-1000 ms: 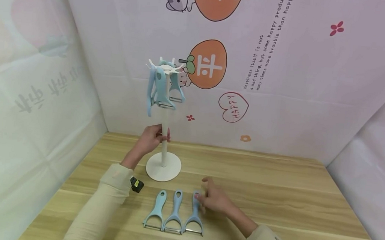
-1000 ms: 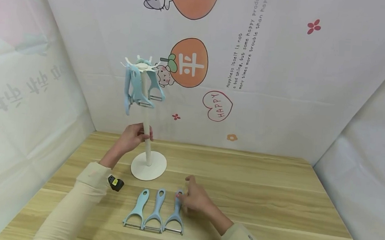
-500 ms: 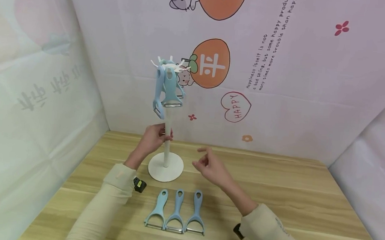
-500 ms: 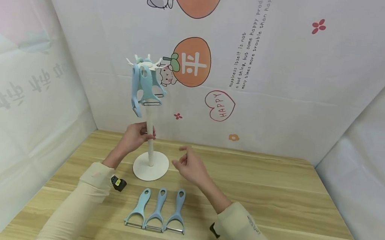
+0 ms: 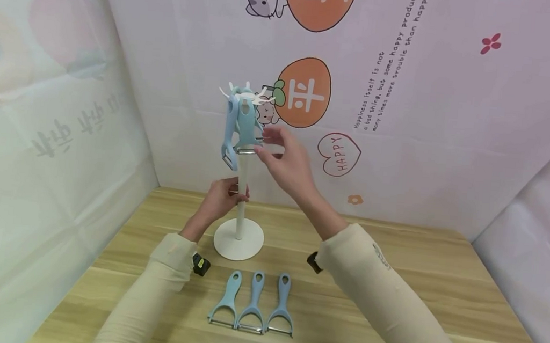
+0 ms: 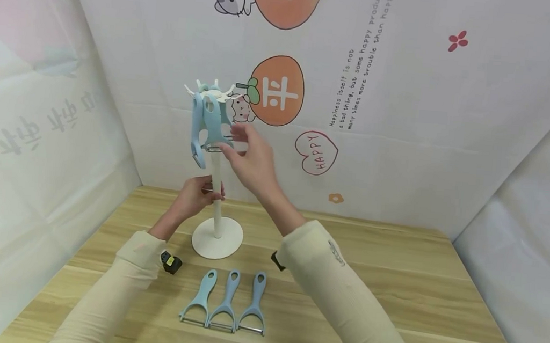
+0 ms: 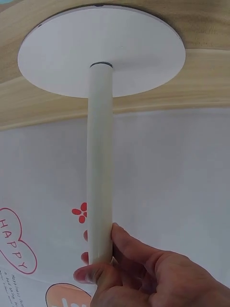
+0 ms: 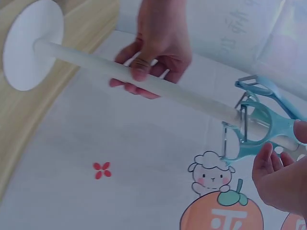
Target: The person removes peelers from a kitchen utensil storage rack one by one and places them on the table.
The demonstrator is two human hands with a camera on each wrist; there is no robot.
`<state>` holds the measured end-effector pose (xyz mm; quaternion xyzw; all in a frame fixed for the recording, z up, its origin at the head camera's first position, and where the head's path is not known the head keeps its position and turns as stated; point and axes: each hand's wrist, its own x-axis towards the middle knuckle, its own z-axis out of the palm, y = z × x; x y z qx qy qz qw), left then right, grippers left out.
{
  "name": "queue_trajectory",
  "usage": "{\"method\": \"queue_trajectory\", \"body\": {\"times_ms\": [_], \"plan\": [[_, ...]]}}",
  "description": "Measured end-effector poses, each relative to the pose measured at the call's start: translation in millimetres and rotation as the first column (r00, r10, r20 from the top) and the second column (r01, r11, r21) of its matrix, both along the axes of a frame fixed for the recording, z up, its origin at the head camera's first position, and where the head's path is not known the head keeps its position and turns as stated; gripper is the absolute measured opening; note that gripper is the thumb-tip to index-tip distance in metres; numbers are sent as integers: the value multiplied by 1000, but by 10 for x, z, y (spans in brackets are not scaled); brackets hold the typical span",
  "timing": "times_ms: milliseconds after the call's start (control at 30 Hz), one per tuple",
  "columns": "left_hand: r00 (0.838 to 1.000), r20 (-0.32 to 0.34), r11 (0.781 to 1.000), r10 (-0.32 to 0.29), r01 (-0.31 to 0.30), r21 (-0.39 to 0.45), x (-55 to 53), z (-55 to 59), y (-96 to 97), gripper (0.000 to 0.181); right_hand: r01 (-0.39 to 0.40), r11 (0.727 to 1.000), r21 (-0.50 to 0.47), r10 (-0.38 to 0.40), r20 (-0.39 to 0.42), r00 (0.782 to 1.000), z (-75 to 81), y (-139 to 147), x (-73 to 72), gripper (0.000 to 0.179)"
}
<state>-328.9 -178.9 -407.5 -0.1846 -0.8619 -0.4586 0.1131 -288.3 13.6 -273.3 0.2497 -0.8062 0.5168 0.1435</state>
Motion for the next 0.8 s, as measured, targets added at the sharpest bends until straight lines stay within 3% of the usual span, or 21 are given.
{"method": "queue_trajectory", "body": {"times_ms": [367,533,800], "plan": [[999,-20,999,-25,25,29,-31,-42,-2,9,22,1000,10,-22,36,999,205,-240,-143,33],[1000,-19,999,-25,25,36,-29,-32,-6,8,17,1000,8,-17,30,999,222,-256,-139,17],[999,-23,999,-25,25,20,-27,-33,-12,7,11,1000,8,-11,9,1000,270,-265,-68,16]]}}
